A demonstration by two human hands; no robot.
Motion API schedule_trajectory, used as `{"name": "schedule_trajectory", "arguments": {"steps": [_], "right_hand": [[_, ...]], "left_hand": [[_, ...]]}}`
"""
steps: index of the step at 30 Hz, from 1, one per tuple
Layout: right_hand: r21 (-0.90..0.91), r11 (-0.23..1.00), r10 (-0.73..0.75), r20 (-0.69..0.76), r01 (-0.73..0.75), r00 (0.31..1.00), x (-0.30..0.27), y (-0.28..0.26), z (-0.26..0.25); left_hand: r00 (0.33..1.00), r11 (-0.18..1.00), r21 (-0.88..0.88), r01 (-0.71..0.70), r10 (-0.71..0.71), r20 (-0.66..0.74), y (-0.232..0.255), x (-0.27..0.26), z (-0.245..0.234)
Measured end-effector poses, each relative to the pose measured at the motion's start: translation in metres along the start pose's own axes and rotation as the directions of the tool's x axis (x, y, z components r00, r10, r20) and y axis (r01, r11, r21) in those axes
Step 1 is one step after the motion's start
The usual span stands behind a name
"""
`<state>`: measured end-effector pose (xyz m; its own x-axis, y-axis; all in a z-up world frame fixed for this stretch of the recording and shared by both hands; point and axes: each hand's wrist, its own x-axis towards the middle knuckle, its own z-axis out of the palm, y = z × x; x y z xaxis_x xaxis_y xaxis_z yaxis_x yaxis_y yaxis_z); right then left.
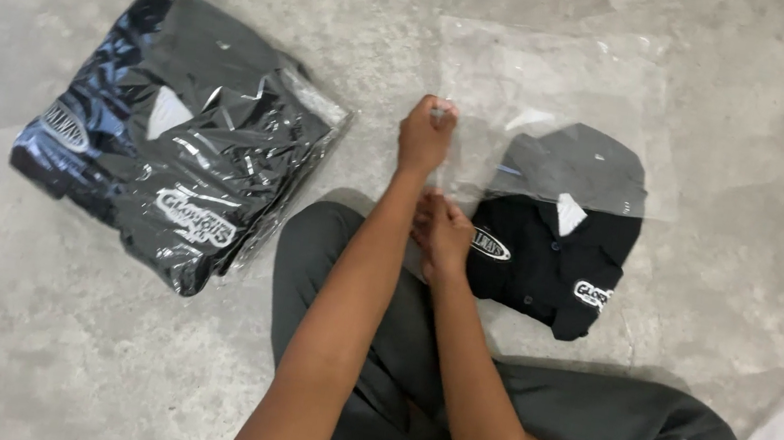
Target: The person folds black shirts and places them into clear plastic bags. They smooth the shirts, fold the bags, and stack the packaged items on the floor.
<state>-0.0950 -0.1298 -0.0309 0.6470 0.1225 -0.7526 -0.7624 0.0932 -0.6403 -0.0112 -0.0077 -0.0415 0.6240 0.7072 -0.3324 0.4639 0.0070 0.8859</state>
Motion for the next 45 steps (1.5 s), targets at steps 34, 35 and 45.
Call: {"name": "schedule_trajectory", "arguments": {"steps": [34, 35, 45], "right_hand": [[-0.736, 0.574, -0.724, -0.251, 0.359, 0.643, 0.025, -0.142, -0.249], [-0.717, 0.633, -0.638, -0.269, 0.292, 0.722, 0.034, -0.146, -0.249], [-0.346, 0.933, -0.095, 0.019, 0.095, 0.995, -0.005, -0.207, -0.206]], "left_hand": [[0.898, 0.799, 0.547, -0.249, 0.402, -0.177, 0.040, 0.011, -0.047], [0.872, 0.737, 0.614, -0.282, 0.464, -0.156, 0.044, 0.009, -0.044], [0.836, 0.539, 0.640, -0.548, 0.375, 0.400, 0.020, -0.028, 0.007]]}}
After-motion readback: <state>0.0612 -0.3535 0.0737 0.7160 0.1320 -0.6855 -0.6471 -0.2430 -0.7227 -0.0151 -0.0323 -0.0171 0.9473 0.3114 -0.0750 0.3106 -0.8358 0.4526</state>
